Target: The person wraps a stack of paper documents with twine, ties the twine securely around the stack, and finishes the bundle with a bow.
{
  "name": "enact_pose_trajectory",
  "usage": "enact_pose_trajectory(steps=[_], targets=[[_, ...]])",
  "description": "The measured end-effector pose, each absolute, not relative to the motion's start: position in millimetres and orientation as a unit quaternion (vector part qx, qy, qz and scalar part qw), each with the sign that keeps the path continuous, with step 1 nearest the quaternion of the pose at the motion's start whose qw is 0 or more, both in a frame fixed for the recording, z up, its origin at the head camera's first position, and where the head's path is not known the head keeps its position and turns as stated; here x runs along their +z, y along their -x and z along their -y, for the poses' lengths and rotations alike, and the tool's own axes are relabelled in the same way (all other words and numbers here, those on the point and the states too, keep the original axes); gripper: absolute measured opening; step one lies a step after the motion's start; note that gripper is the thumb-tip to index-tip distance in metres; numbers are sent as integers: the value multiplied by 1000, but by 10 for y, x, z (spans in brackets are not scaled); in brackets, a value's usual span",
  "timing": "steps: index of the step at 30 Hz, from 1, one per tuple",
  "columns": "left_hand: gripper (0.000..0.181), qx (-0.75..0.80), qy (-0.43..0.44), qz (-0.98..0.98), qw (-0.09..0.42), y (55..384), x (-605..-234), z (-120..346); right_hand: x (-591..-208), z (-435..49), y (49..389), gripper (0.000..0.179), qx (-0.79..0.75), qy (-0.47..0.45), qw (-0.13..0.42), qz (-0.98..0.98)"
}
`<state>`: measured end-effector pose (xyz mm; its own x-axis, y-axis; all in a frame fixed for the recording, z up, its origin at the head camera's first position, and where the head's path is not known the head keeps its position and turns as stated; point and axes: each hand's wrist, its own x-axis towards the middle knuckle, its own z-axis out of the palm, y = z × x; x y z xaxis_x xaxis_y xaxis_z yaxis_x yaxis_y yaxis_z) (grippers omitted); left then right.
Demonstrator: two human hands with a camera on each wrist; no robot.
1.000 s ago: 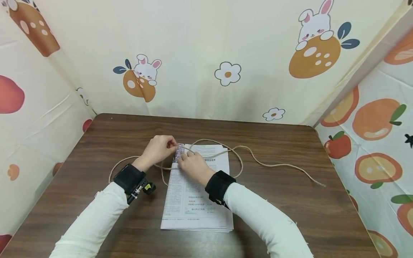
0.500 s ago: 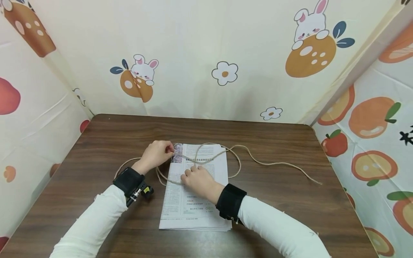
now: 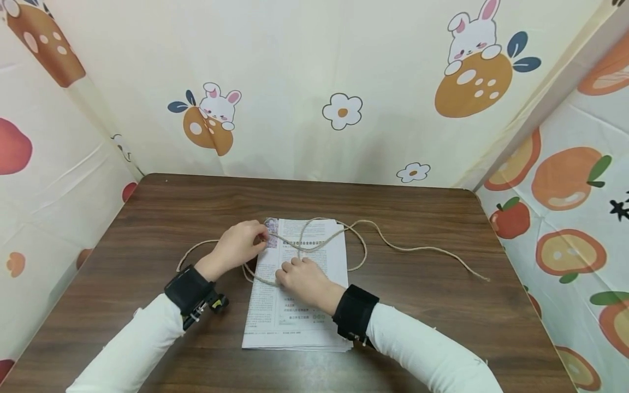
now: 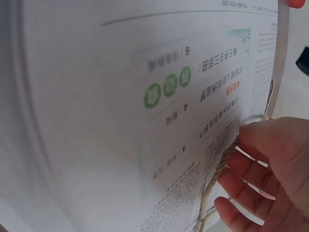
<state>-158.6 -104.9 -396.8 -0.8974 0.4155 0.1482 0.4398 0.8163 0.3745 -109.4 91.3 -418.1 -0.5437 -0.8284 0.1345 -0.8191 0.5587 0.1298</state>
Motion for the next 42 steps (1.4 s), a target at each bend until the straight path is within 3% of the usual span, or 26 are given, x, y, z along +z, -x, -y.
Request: enact_pose_trajectory(steps=[10, 25, 35, 42], targets=[[4, -206, 323, 924, -5, 1214, -4007, 1097, -4144, -1024, 1179, 11, 41, -464, 109, 878], [6, -174, 330, 927, 40, 1087, -4109, 1073, -4096, -1205, 1285, 11, 84, -446, 123, 883], [6, -165, 317, 932, 68, 1019, -4058, 1060, -4087, -1681, 1677, 14, 74, -332, 147, 929], [7, -155, 307, 934, 97, 992, -4003, 1058, -4165, -1977, 1883, 14, 50, -199, 87, 975]])
